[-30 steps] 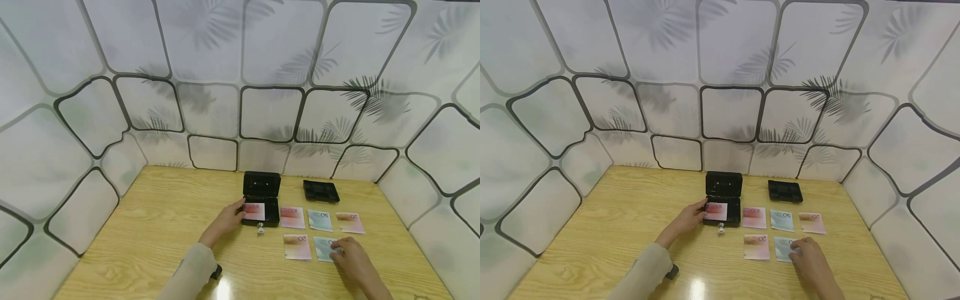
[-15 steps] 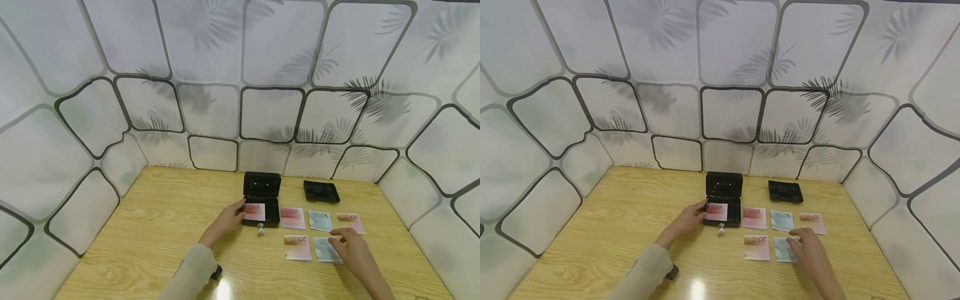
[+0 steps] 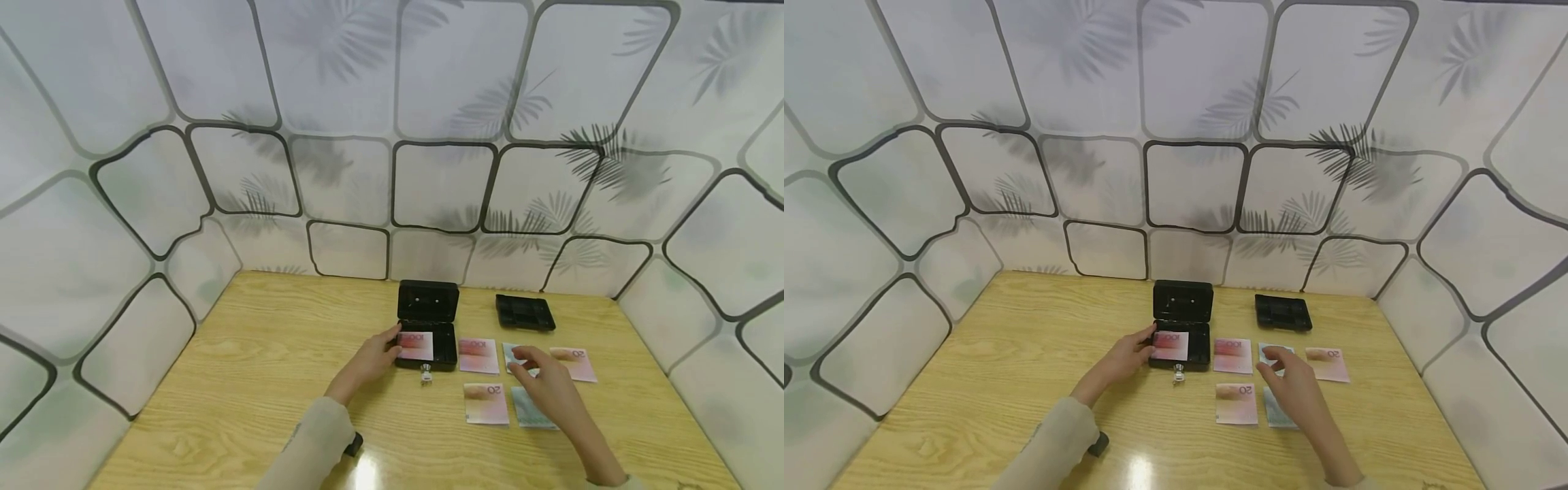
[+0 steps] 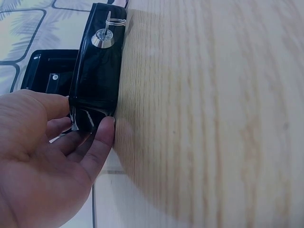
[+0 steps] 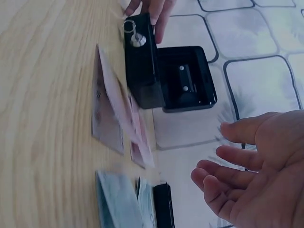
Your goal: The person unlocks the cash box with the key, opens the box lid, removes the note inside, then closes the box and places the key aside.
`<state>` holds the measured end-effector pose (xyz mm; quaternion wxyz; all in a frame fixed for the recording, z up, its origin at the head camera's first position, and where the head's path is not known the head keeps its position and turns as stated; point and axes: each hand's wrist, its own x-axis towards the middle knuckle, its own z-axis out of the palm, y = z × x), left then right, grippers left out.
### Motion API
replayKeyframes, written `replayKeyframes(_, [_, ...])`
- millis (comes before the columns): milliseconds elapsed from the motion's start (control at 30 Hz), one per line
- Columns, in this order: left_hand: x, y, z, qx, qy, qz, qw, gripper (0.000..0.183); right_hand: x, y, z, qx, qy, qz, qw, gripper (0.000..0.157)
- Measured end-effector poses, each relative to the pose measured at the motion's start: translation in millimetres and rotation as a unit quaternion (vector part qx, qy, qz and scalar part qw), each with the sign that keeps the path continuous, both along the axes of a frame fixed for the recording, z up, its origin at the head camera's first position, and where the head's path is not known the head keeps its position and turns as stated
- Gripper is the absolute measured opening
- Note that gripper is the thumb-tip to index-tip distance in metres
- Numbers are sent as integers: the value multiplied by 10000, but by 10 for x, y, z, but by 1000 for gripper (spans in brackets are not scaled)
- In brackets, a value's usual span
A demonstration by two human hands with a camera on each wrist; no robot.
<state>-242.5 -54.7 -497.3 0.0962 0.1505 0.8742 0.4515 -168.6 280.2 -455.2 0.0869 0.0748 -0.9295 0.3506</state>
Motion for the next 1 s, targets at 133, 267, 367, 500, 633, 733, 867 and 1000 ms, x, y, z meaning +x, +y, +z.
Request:
replayKeyframes(133, [-7,3,-6,-10,-6,7,10000,55,-77,-141,48,-129,-116,208,9996,33])
replayKeyframes(267, [-25,4,-24,-59,-15,22,10000,55,-181,-312,88,-182,-289,444,9984,36])
replayKeyframes(367, [-30,2,-29,-83,15,2,10000,55,-260,-441,98,-237,-363,636,9970,35])
replayKeyframes(500, [-33,-2,-31,-109,83,-54,9999,55,-359,-602,90,-390,-379,750,9957,32])
replayKeyframes(633, [-42,-2,-29,-119,116,-78,9998,55,-444,-728,68,-496,-387,797,9948,33])
replayKeyframes(733, [-42,1,-27,-102,89,-69,9999,55,-498,-804,45,-468,-421,827,9946,33])
replayKeyframes(867, [-45,3,-34,-101,113,-49,9999,55,-556,-896,10,-396,-549,945,9932,31])
replayKeyframes(1000, [-49,4,-44,-133,188,-40,9997,54,-597,-989,-20,-276,-738,1020,9917,28])
